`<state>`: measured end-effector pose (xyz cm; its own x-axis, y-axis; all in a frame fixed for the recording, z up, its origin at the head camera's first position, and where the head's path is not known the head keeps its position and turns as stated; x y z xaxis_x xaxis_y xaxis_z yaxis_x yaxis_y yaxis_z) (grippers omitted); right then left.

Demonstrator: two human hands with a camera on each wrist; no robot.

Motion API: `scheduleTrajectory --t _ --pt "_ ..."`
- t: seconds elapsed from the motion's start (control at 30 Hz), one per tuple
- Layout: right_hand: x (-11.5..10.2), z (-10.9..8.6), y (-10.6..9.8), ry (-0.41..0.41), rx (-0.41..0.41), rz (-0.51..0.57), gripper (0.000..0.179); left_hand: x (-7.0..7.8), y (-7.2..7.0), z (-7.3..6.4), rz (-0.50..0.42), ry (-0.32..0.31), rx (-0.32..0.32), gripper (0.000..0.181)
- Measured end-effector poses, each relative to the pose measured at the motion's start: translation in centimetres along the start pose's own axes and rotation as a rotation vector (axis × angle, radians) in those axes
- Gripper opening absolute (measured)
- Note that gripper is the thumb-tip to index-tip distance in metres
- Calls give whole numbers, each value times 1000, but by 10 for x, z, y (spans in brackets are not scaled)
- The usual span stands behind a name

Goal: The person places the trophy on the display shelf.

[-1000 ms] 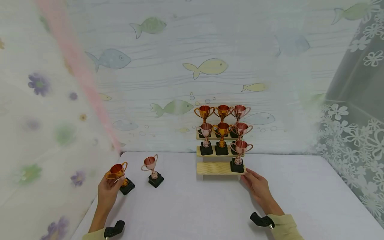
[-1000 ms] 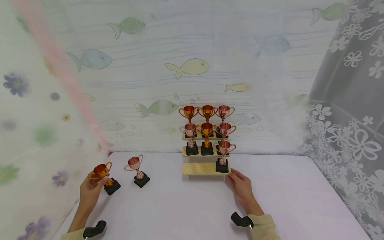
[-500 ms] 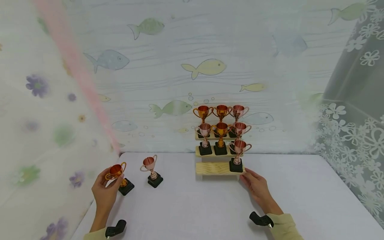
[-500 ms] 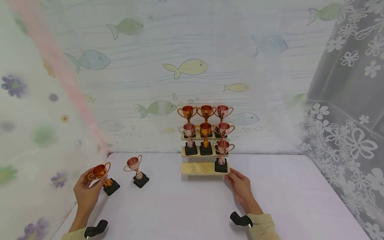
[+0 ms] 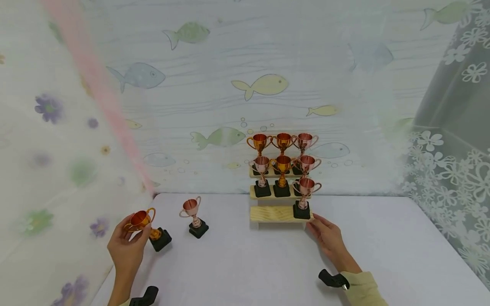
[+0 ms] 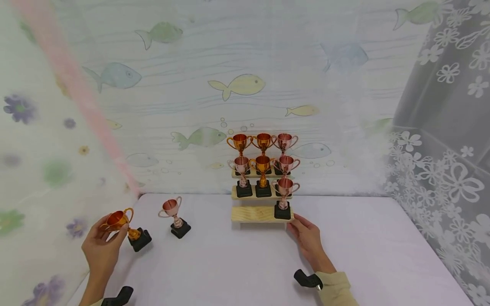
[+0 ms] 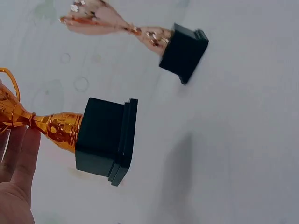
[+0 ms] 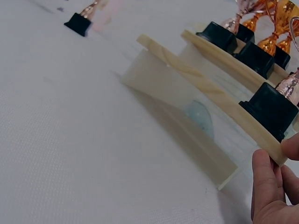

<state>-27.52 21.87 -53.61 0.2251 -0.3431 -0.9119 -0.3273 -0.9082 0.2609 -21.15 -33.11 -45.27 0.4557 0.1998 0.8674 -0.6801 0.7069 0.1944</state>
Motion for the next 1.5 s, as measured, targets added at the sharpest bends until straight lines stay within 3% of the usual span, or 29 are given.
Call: scheduleTrajectory --t 0.1,0.2,0.33,0.5,0.63,0.83,1.07,1.27,1.5 --pt "0 1 -1 4 6 5 58 12 6 -7 -60 -8 -34 55" --pt "1 1 -3 6 18 24 58 23 19 -16 -73 -8 -118 57" --pt "1 1 -3 6 20 37 59 34 45 -34 -43 5 -287 57" --pt "1 1 -2 8 11 36 59 40 85 -63 -87 93 -529 56" --pt "0 1 -3 12 16 36 58 39 119 -87 -119 111 -656 56" --pt "0 0 -3 21 20 44 58 36 173 -112 -107 37 -741 55" --pt "1 -1 -1 21 18 55 59 40 228 -122 -115 40 -789 53" --pt "3 -1 -2 26 18 56 57 45 259 -124 -146 50 -800 53" --pt "0 -1 -2 22 15 40 55 36 286 -130 -155 6 -873 53"
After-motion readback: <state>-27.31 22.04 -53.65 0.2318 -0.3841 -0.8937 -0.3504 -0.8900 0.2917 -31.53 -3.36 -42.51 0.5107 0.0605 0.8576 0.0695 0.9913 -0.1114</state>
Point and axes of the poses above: each hand's wrist, its own z-axis towards the middle knuckle, its own y-axis out of the palm, x = y × z, the point moved 5 cm from there along z, towards the middle knuckle, and after that the axes turned 10 degrees about x, right-handed, at the moved point
